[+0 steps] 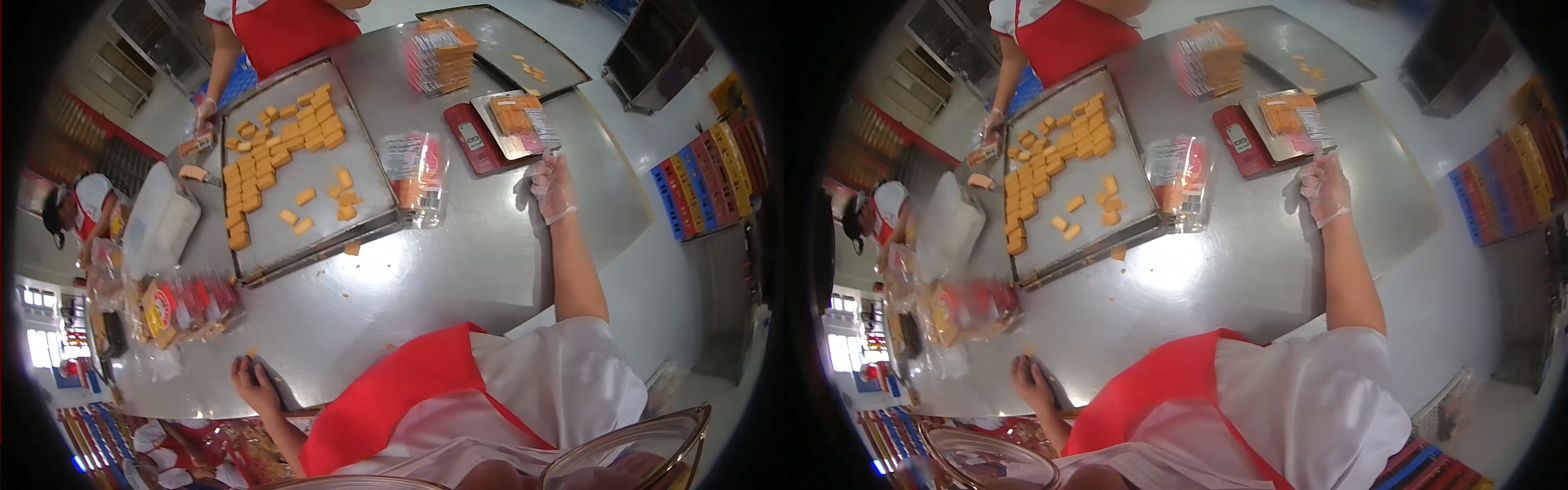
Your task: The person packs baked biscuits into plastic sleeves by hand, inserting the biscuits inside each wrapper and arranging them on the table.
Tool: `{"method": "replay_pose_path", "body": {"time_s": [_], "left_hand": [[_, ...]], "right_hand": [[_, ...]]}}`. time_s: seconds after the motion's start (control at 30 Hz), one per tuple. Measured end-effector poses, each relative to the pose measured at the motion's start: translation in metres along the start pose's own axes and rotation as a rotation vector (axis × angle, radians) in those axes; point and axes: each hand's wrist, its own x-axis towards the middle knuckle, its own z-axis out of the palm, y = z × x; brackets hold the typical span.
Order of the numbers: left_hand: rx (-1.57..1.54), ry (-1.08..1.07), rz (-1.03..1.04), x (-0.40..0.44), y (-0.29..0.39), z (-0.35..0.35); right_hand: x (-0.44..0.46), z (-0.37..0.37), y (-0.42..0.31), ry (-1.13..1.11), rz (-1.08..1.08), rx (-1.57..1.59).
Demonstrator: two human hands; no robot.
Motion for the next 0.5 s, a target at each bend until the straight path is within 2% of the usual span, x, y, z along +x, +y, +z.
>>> {"method": "replay_pose_path", "body": {"time_s": [0.5], "left_hand": [[-0.041,0.02,-0.003,0.001,0.008,0.0]], "right_hand": [[-0.003,0.02,-0.01,0.04,0.096,-0.191]]}}
